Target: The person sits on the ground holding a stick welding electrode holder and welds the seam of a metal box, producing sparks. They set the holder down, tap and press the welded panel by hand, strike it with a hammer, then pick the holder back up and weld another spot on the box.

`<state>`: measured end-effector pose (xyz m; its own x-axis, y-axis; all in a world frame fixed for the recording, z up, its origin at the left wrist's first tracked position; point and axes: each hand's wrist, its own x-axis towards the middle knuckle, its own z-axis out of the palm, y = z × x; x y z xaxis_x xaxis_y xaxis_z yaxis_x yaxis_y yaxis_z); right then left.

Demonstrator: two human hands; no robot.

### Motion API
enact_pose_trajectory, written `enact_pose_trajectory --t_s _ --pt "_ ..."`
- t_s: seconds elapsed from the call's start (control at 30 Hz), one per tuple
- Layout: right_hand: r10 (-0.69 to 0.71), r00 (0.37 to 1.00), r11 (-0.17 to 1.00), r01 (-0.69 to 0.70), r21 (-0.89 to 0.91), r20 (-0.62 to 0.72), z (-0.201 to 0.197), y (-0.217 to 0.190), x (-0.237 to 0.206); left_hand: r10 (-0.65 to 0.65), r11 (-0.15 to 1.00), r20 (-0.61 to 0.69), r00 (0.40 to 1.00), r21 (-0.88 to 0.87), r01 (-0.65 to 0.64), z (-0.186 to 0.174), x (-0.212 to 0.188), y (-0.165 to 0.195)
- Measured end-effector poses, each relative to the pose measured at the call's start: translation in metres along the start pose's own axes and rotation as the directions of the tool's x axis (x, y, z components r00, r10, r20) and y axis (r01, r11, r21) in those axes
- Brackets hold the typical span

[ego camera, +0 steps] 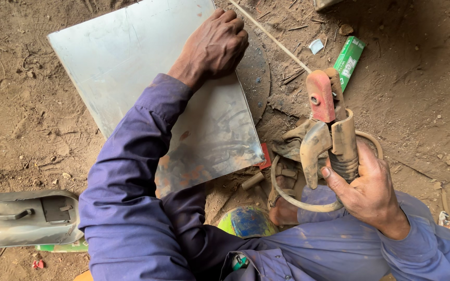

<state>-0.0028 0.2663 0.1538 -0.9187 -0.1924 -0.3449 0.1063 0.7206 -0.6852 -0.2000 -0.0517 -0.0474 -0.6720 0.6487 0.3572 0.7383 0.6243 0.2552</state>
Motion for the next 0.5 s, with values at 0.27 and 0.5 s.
enact_pose_trajectory --t_s 0.27,0.5 --pt "-0.006 1.0 1.0 0.006 -0.02 0.001 0.001 0.001 0.0 -0.011 0.999 0.001 1.0 -0.036 0.011 0.001 -0.003 0.001" --pt "-0.02 1.0 1.0 0.02 -0.009 -0.006 0.001 0.0 0.001 -0.136 0.975 -0.052 0.989 -0.186 0.124 0.006 -0.002 0.01"
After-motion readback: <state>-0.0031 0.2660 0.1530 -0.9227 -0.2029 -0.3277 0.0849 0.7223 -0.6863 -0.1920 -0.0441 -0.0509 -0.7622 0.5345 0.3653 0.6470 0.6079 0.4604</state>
